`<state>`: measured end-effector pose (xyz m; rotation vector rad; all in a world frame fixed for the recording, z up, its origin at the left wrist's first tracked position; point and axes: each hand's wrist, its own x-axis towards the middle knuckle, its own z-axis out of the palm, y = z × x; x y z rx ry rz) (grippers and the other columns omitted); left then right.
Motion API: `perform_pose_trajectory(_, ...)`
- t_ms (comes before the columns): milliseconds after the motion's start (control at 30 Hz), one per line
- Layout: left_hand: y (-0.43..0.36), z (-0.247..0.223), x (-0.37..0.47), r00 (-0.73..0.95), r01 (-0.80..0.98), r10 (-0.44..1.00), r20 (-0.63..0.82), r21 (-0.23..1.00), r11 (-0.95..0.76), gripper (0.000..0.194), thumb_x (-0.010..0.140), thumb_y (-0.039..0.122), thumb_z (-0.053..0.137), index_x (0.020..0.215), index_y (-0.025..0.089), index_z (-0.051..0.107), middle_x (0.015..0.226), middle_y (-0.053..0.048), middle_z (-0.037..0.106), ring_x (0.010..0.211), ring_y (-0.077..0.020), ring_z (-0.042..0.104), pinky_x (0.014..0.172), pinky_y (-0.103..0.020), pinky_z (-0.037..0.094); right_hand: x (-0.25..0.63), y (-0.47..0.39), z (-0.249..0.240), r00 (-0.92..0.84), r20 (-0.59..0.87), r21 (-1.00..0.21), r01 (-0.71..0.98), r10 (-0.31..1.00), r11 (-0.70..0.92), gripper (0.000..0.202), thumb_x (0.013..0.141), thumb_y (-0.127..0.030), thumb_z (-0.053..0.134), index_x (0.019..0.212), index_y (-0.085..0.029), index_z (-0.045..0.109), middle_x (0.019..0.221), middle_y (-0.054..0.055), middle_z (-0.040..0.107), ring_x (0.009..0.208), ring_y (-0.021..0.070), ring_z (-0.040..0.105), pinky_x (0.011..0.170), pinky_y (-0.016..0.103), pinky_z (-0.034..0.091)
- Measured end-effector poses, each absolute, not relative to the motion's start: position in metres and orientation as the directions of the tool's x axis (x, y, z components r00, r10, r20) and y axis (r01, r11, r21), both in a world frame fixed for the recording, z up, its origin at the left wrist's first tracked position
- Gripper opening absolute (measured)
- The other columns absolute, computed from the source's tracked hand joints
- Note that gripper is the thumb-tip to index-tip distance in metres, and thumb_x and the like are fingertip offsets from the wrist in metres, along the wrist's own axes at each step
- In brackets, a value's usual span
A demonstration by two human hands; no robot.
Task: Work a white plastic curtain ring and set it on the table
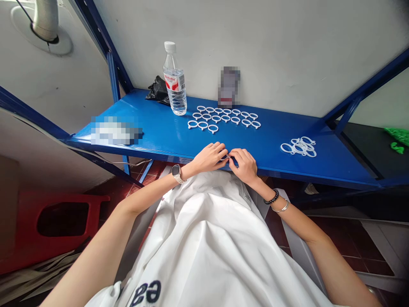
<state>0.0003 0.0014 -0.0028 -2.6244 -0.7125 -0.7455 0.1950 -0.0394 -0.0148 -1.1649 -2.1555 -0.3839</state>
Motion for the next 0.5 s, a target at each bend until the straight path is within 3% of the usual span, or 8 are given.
perform_pose_trajectory(500, 0.001, -0.002, 0.0002, 0.736, 0.54, 0.375, 0.563, -0.154, -0.828, 0.027, 0.104, 0.034, 0.041, 0.09, 0.016, 0.054, 0.089, -0.008, 0.057, 0.078, -0.0201, 0.052, 0.067, -0.032, 0.036, 0.1958, -0.0392, -0.0167, -0.407, 0.666, -0.019, 0.829, 0.625, 0.559, 0.014, 0.095, -0.021, 0.05, 0.096, -0.021, 0.063, 0.1, 0.006, 0.072, 0.089, 0.0209, 0.06, 0.074, 0.034, 0.043)
